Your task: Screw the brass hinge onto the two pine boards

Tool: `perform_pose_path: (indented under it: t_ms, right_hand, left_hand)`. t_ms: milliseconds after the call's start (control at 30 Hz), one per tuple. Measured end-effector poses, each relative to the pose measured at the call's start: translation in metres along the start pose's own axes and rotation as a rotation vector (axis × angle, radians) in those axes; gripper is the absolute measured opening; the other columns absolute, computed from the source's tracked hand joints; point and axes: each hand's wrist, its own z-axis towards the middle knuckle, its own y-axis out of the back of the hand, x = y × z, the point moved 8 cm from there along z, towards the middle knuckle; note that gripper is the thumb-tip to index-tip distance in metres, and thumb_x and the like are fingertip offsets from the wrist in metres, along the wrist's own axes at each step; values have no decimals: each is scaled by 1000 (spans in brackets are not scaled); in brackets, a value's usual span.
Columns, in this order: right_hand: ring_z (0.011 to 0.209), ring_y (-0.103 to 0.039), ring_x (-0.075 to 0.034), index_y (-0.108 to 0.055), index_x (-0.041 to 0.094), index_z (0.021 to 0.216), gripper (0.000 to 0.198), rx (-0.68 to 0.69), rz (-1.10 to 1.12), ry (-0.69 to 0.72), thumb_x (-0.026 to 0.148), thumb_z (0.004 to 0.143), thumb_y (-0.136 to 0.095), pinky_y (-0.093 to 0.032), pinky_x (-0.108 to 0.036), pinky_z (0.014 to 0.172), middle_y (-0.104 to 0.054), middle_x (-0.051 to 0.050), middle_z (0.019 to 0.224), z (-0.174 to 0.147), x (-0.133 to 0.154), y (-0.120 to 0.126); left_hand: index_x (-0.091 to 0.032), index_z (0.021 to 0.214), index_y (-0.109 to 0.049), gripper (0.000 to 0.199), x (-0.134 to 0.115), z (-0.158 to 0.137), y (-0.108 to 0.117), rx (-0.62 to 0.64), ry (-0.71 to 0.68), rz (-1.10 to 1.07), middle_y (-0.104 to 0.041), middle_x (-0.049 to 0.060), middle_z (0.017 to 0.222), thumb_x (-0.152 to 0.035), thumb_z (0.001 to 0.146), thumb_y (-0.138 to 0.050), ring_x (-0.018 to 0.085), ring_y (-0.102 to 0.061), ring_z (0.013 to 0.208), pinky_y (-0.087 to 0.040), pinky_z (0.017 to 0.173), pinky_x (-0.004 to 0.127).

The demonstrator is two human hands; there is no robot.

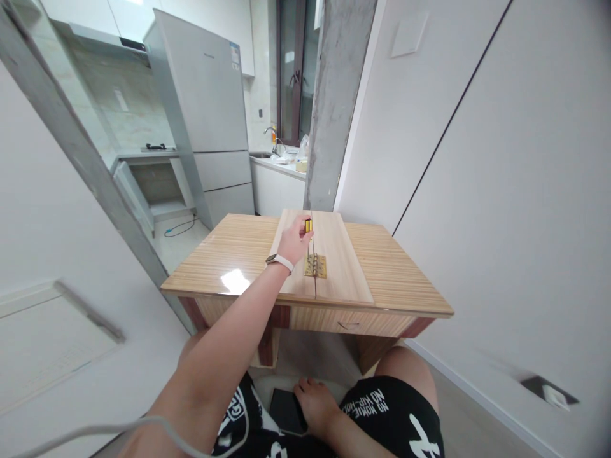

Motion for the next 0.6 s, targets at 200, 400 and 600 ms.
perform_pose_path:
  t_ms: [200, 400, 600]
  right_hand:
    - [120, -57, -38, -59, 19, 130, 83, 35, 69, 1, 33, 53, -88, -47, -49, 101, -61, -15, 132, 1, -14, -2]
    - [128, -53, -35, -54, 17, 136, 99, 51, 265, -211, 46, 49, -90, -42, -42, 107, -54, -16, 138, -10, -72, 13]
    - [128, -53, -38, -52, 22, 138, 106, 157, 180, -276, 35, 41, -92, -44, -46, 104, -52, -16, 140, -21, -85, 2]
  left_hand:
    - [-26, 130, -54, 43, 3, 0, 0, -12, -4, 2, -75, 6, 107, -18, 89, -65, 19, -73, 98, -58, 92, 37]
    - [-25, 129, -53, 41, 0, -2, 1, -12, -28, -28, -75, 7, 106, -17, 90, -64, 20, -74, 97, -59, 89, 35]
    - [-24, 130, -53, 42, -1, -3, 2, -4, -34, -27, -75, 7, 108, -16, 90, -64, 20, -73, 100, -59, 92, 36]
